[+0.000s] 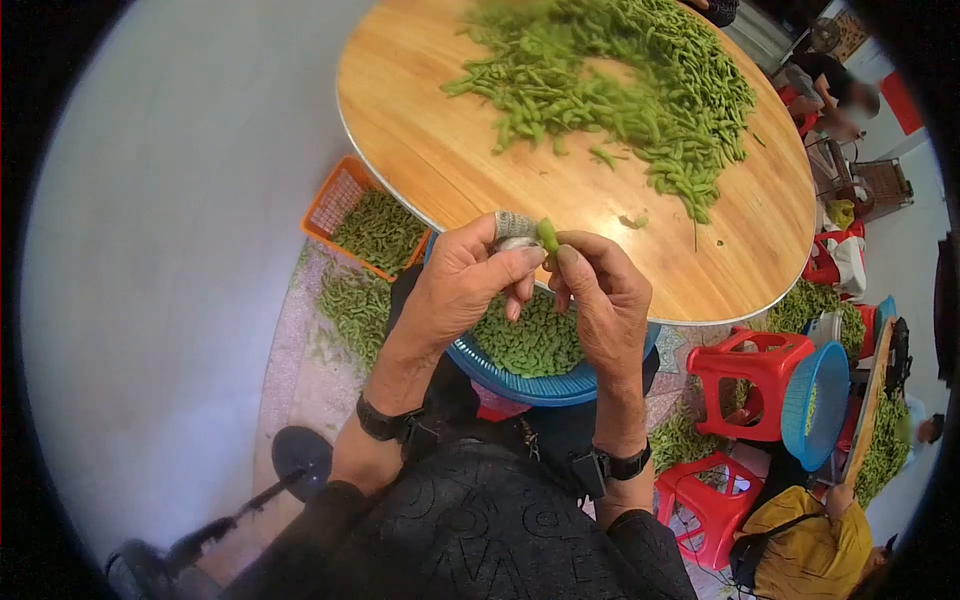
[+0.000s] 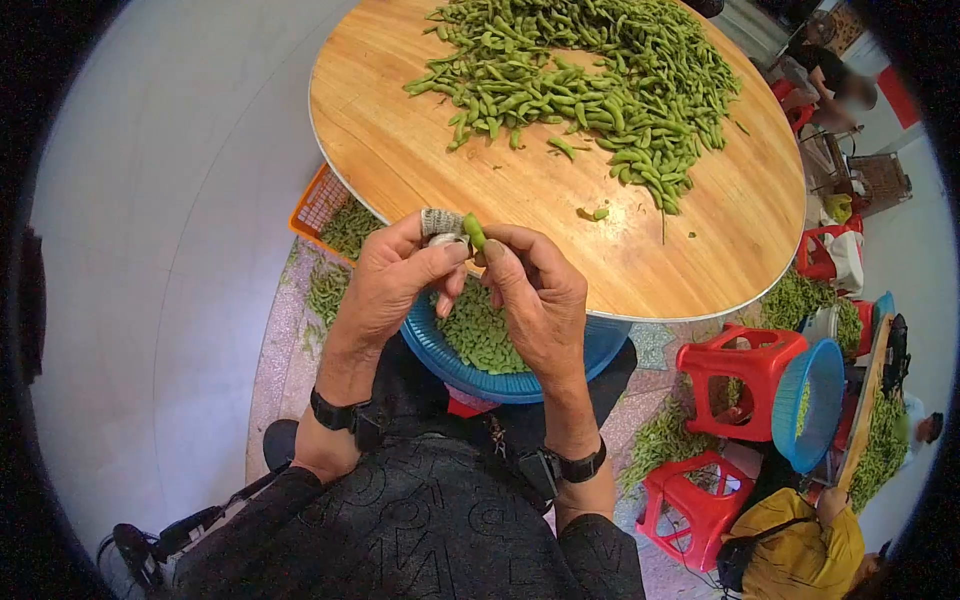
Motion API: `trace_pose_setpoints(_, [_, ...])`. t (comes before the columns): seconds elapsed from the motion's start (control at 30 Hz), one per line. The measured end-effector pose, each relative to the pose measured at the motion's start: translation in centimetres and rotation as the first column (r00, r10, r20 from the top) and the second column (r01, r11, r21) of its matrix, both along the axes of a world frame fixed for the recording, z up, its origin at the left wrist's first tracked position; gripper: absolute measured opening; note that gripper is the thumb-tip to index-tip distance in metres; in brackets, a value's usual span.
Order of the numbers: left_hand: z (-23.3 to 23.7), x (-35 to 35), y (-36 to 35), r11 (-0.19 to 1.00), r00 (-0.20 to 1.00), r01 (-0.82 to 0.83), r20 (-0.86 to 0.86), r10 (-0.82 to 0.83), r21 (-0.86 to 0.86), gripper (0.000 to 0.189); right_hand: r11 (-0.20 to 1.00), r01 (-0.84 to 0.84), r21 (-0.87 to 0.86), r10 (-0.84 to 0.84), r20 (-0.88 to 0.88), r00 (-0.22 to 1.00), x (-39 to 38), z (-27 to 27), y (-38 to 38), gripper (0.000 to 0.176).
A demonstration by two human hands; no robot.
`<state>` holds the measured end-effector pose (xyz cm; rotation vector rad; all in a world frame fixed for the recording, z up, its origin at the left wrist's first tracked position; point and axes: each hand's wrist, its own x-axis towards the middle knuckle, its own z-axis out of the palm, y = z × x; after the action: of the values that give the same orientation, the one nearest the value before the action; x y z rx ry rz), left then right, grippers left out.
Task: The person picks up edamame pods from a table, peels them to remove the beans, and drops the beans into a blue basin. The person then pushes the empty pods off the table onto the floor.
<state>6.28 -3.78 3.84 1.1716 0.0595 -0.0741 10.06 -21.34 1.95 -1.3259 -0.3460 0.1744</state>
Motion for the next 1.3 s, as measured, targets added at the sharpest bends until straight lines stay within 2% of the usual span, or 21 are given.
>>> trace_pose_setpoints(0.33, [0.7, -0.6, -0.5, 0.999, 0.999, 0.034, 0.040, -0.035, 0.019, 0.018, 0.998, 0.036, -0.048, -0.031, 0.099, 0.995, -1.0, 0.2, -0.7, 0.020])
trace_pose_setpoints(0.57, [0.5, -0.9, -0.5, 0.998, 0.997, 0.070, 0.013, -0.070, -0.006, 0.016, 1.000, 0.025, 0.002, -0.025, 0.121, 0.992, -1.5, 0.1, -1.4, 0.021])
trace_pose_setpoints(0.63, [0.5, -0.9, -0.4, 0.994, 0.994, 0.108, 0.014, -0.108, -0.013, 0.015, 0.977, -0.089, 0.194, 0.106, -0.078, 0.991, -1.3, -0.3, -1.8, 0.022])
trace_pose_setpoints(0.67, [0.6, -1.0, -0.5, 0.994, 0.994, 0.109, 0.012, -0.109, -0.014, 0.015, 0.977, -0.088, 0.194, 0.105, -0.080, 0.991, -1.2, -0.4, -1.9, 0.022])
trace_pose_setpoints(0.73, [0.9, -1.0, -0.6, 0.993, 0.993, 0.116, 0.024, -0.116, 0.001, 0.014, 0.932, -0.140, 0.335, 0.225, -0.229, 0.947, -1.0, -0.5, -2.2, 0.024])
trace_pose_setpoints(0.77, [0.9, -1.0, -0.7, 0.993, 0.993, 0.117, 0.024, -0.117, 0.000, 0.014, 0.932, -0.139, 0.335, 0.224, -0.230, 0.947, -0.9, -0.7, -2.3, 0.024])
trace_pose_setpoints(0.83, [0.9, -1.1, -0.7, 0.993, 0.993, 0.116, 0.025, -0.117, 0.029, 0.014, 0.842, -0.182, 0.508, 0.371, -0.300, 0.879, -0.9, -1.1, -2.5, 0.024])
trace_pose_setpoints(0.87, [0.8, -1.2, -0.8, 0.993, 0.993, 0.117, 0.023, -0.117, 0.028, 0.014, 0.842, -0.180, 0.508, 0.370, -0.302, 0.878, -1.1, -1.1, -2.5, 0.024])
trace_pose_setpoints(0.93, [0.8, -1.3, -1.0, 0.997, 0.998, 0.065, 0.009, -0.065, 0.048, 0.012, 0.951, -0.108, 0.291, 0.183, -0.245, 0.952, -1.5, -0.4, -2.0, 0.024])
trace_pose_setpoints(0.97, [0.8, -1.3, -1.0, 0.997, 0.998, 0.064, 0.007, -0.065, 0.049, 0.012, 0.950, -0.107, 0.293, 0.184, -0.246, 0.952, -1.8, -0.2, -1.8, 0.024])
trace_pose_setpoints(1.0, [0.8, -1.3, -1.0, 0.993, 0.999, 0.033, -0.011, -0.032, 0.111, 0.013, 0.999, -0.044, -0.006, 0.044, -0.020, 0.999, -2.1, -0.1, -1.7, 0.024])
trace_pose_setpoints(1.03, [0.9, -1.4, -1.1, 0.985, 1.000, 0.004, -0.028, 0.001, 0.173, 0.013, 0.955, 0.095, -0.280, -0.026, 0.238, 0.971, -2.4, 0.0, -1.7, 0.025])
trace_pose_setpoints(1.07, [1.0, -1.5, -1.2, 0.985, 1.000, 0.005, -0.029, 0.000, 0.172, 0.013, 0.955, 0.095, -0.281, -0.027, 0.237, 0.971, -2.3, 0.1, -1.6, 0.025])
trace_pose_setpoints(1.13, [1.4, -1.7, -1.5, 0.971, 0.999, -0.018, -0.034, 0.027, 0.239, 0.011, 0.873, 0.316, -0.370, -0.030, 0.607, 0.794, -1.9, 0.2, -1.5, 0.028])
trace_pose_setpoints(1.2, [1.3, -1.8, -1.6, 0.973, 0.999, -0.020, -0.031, 0.028, 0.229, 0.011, 0.854, 0.347, -0.388, -0.023, 0.636, 0.771, -2.2, 0.2, -1.3, 0.028])
trace_pose_setpoints(1.27, [1.4, -2.0, -2.0, 0.976, 0.999, -0.021, -0.028, 0.028, 0.218, 0.011, 0.909, 0.210, -0.359, -0.054, 0.399, 0.915, -2.9, -0.1, -1.3, 0.027])
trace_pose_setpoints(1.3, [1.7, -2.2, -2.3, 0.981, 0.999, -0.037, -0.015, 0.040, 0.189, 0.010, 0.909, 0.211, -0.359, -0.055, 0.399, 0.915, -3.1, 0.0, -1.4, 0.027])
